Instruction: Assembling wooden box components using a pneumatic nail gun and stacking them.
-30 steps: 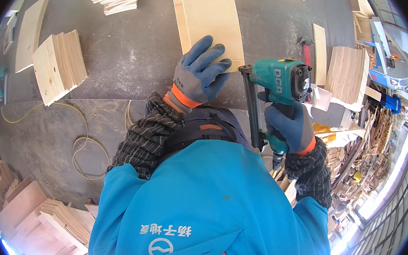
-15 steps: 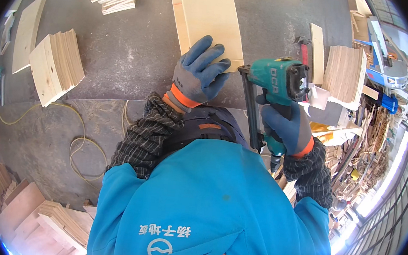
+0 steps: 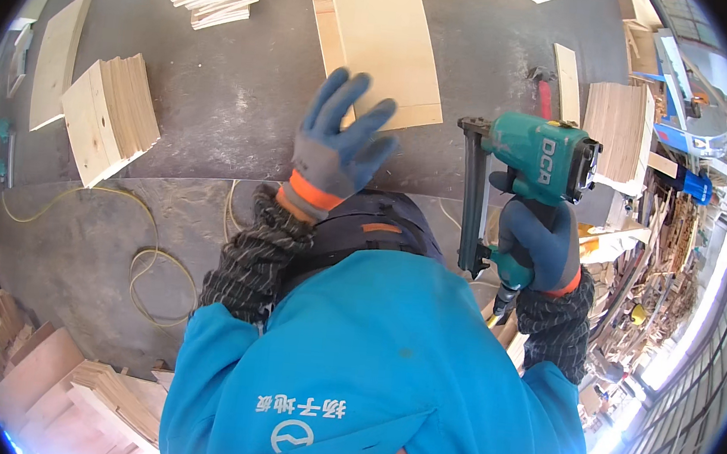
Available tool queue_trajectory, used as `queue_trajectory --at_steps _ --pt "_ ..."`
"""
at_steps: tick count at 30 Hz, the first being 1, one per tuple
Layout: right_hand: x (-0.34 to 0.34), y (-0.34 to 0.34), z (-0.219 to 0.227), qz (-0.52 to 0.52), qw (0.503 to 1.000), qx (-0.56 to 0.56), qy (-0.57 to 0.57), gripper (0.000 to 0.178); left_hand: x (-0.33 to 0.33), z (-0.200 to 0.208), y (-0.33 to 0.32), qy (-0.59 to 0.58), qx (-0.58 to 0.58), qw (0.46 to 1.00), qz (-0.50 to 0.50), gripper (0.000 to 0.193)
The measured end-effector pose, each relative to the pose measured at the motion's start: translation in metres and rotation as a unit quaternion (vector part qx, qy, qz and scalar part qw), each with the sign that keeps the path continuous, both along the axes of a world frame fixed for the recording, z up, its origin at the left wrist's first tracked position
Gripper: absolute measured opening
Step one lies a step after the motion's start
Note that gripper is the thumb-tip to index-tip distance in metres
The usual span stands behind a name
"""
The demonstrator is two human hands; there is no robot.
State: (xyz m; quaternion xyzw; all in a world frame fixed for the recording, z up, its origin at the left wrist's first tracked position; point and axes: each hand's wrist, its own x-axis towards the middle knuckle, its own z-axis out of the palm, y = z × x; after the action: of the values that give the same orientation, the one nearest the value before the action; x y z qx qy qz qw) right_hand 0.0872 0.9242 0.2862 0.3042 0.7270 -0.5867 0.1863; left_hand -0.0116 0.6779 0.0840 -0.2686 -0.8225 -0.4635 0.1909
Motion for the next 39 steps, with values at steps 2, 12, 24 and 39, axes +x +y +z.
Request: queue_trajectory --at_steps 2,12,24,39 --pt "0.002 -0.002 -0.004 0.004 1.0 -0.026 -0.004 0.049 0.006 -0.003 -0.014 -0.012 0.019 0.999 0.03 0.049" --pt "-0.012 -0.029 -0.017 0.075 0.997 -0.012 -0.022 0.036 0.003 -0.025 -0.016 -0.064 0.059 0.996 -0.007 0.031" --pt "-0.024 -0.042 -0.033 0.151 0.988 0.005 -0.037 0.031 0.005 -0.022 -0.014 -0.06 0.078 0.995 -0.021 0.029" --pt "-0.028 -0.048 -0.035 0.171 0.985 0.021 -0.033 0.03 0.006 -0.024 -0.015 -0.078 0.078 0.994 -0.022 0.031"
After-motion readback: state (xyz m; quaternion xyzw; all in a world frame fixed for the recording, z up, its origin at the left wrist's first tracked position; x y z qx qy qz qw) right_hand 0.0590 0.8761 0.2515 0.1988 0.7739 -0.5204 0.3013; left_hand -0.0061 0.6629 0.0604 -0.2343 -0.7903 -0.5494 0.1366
